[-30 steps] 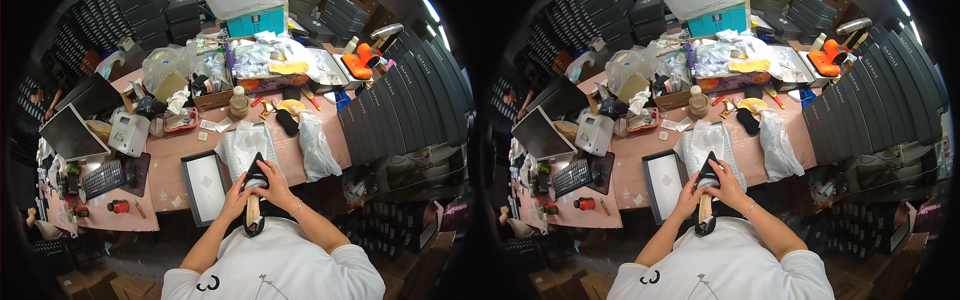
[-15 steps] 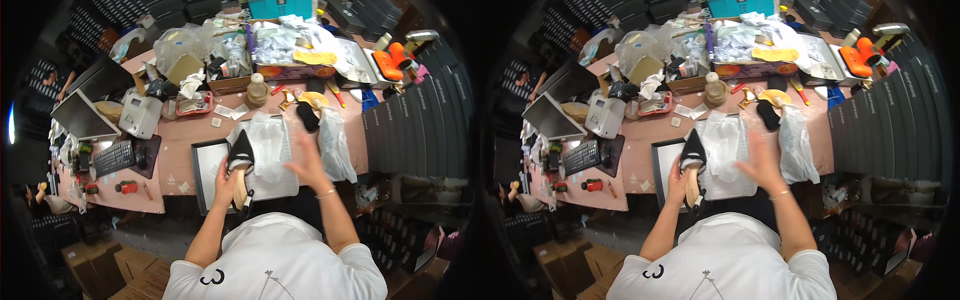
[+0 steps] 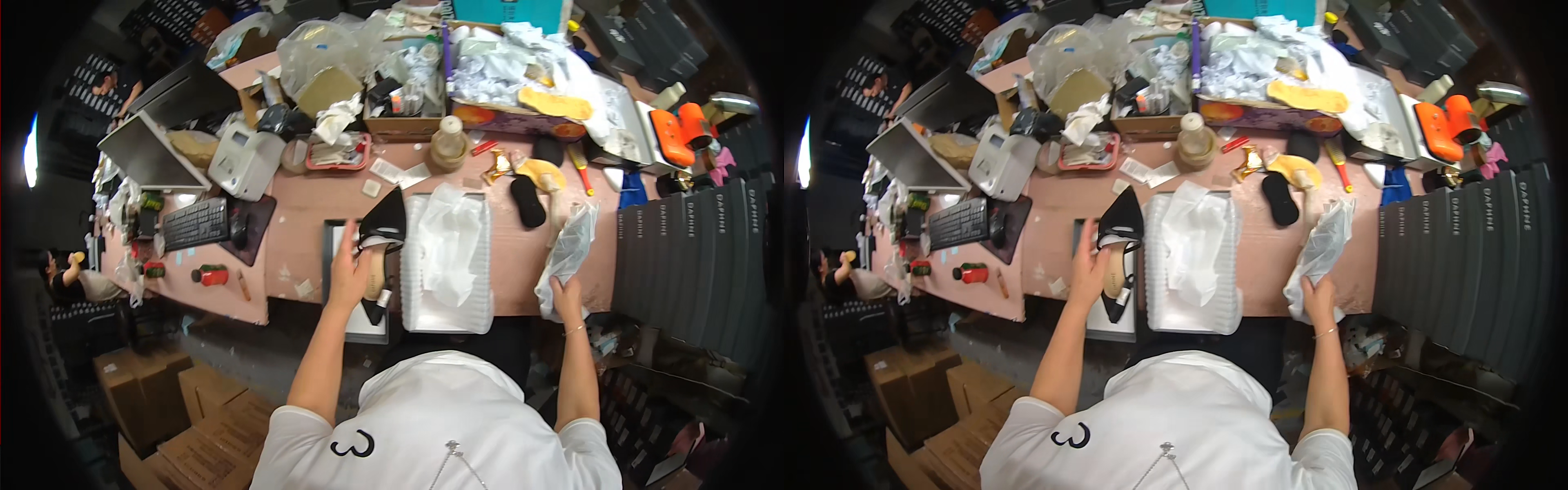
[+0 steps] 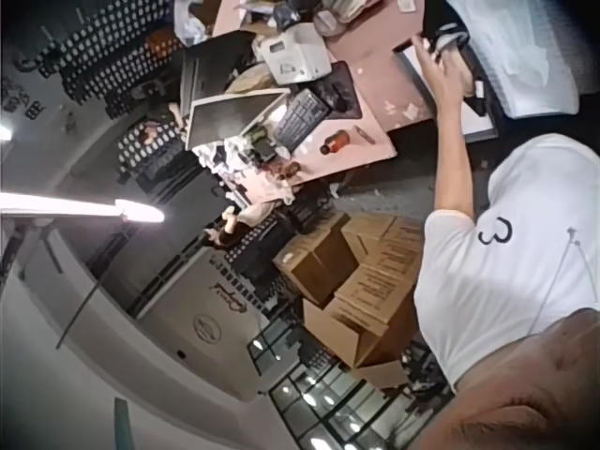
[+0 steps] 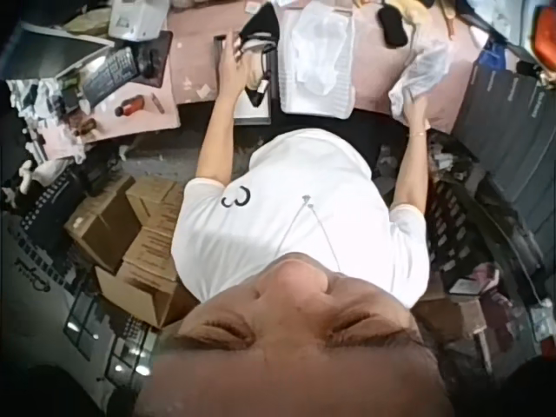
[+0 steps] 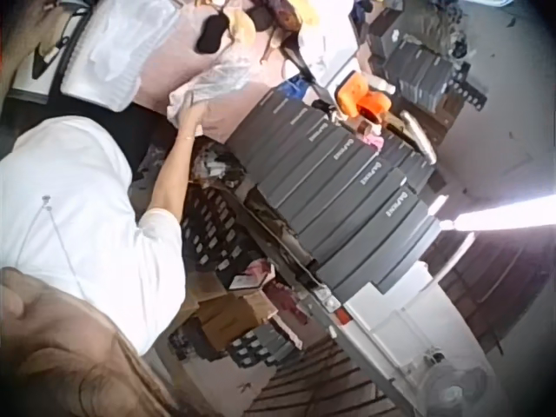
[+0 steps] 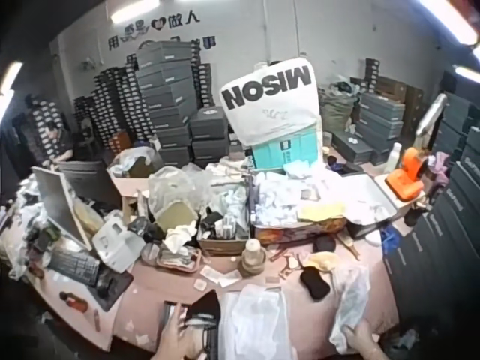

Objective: Packaging shoes into boxes using protective wrapping paper.

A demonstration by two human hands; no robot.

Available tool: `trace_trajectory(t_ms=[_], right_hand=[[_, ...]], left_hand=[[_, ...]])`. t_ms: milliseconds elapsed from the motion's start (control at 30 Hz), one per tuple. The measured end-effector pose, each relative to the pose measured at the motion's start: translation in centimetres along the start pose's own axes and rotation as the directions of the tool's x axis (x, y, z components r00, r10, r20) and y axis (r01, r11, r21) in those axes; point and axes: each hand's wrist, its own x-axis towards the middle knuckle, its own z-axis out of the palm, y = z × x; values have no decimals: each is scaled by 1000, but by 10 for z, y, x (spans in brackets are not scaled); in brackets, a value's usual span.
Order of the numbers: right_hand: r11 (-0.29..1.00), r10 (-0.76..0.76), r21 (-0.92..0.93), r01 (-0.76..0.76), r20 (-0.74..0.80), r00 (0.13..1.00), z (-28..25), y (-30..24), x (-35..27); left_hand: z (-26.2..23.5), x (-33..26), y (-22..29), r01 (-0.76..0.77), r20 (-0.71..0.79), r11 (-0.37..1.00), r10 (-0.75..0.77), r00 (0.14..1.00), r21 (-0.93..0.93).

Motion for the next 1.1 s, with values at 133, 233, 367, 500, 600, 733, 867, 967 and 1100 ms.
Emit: trace_trajectory(t_ms=[133, 233, 367, 500, 600, 733, 867, 967, 1100], right_hand=[[876, 66, 451, -171, 239, 969, -39, -182, -12], [839, -15, 538, -80, 170, 985, 1, -258, -38], [858, -384, 329, 395, -101, 918, -13, -295, -44], [744, -662, -7, 668, -145, 736, -41, -321, -24], [681, -722, -99, 725, 72, 688, 12, -327, -44], [504, -862, 499, 705, 344, 372, 37, -359, -126], [673, -737, -115, 730, -33, 675, -53, -359, -59], [764, -560, 16, 645, 513, 651, -45, -337, -43], [898, -434, 110, 427, 390, 812, -31, -287, -37]], left_hand=[[51, -58, 23, -241, 330, 967, 202, 922, 81], [115, -98, 40, -156, 289, 975, 197, 937, -160], [92, -75, 45, 186, 146, 759, -120, 982, -625], [41, -78, 26, 247, 306, 782, -76, 949, -572], [45, -92, 38, 387, 268, 592, -283, 921, -707], [-1, -70, -129, 448, 477, 217, 101, 873, -867], [-45, -66, -29, 614, 573, 321, -222, 789, -721], [-57, -53, -34, 678, 563, 420, -378, 735, -603], [-51, -43, -16, 275, 77, 576, -343, 936, -770]])
